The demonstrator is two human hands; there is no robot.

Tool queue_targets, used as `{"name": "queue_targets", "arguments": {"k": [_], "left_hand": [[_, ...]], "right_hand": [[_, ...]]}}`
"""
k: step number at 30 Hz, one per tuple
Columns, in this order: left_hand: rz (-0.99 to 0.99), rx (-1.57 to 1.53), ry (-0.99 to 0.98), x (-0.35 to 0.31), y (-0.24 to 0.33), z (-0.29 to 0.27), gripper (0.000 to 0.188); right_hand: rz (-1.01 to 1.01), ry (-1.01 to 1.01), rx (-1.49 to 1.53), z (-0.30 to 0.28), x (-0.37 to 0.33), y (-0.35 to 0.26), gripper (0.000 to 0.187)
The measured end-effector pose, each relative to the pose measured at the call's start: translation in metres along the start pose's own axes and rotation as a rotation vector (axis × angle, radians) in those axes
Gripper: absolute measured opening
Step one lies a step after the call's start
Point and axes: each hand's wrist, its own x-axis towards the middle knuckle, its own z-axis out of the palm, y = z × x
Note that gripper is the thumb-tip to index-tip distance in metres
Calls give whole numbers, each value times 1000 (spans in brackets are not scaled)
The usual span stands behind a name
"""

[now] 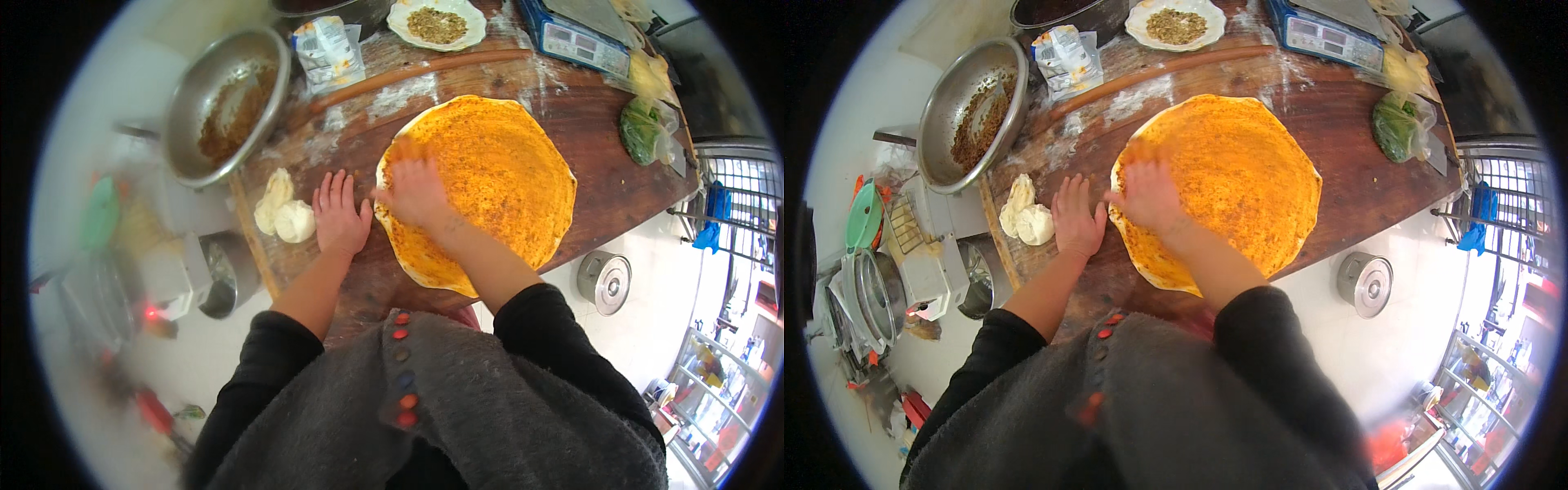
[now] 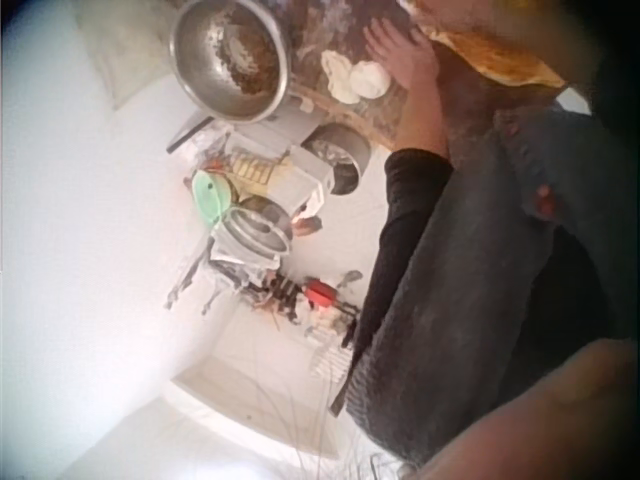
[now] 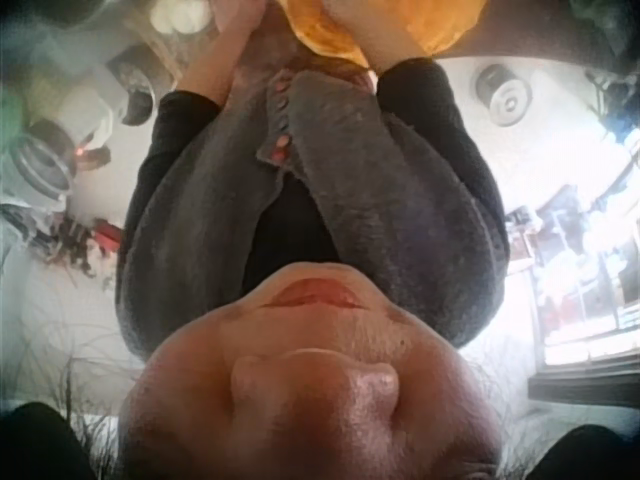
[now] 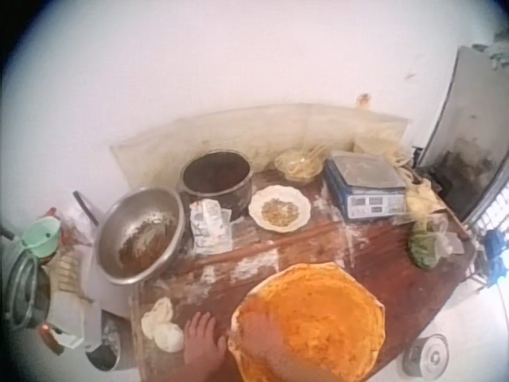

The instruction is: The person spreads a reddish spice mixture over a large flattened dough, then adds a brown crumbly mixture, seeds, and chopped green herbs. The person folds the dough edges inward to enclose the fillings.

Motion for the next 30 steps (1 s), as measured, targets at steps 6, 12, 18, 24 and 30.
{"name": "queue_targets", "arguments": {"k": [6, 12, 18, 24, 30], "left_hand": [[-17, -29, 7, 0, -2, 3, 55], [15, -9, 36, -2, -5, 8, 54], [26, 8, 34, -3, -6, 9, 55], [6, -6, 5, -2, -4, 7, 55], [19, -28, 29, -1, -5, 7, 55]], "right_hand": [[-410, 13, 182, -8, -84, 5, 68], [110, 120, 165, 7, -70, 118, 52], [539, 425, -230, 15, -126, 162, 60], [304, -236, 196, -3, -124, 0, 62], [-5, -104, 215, -9, -188, 65, 73]]}}
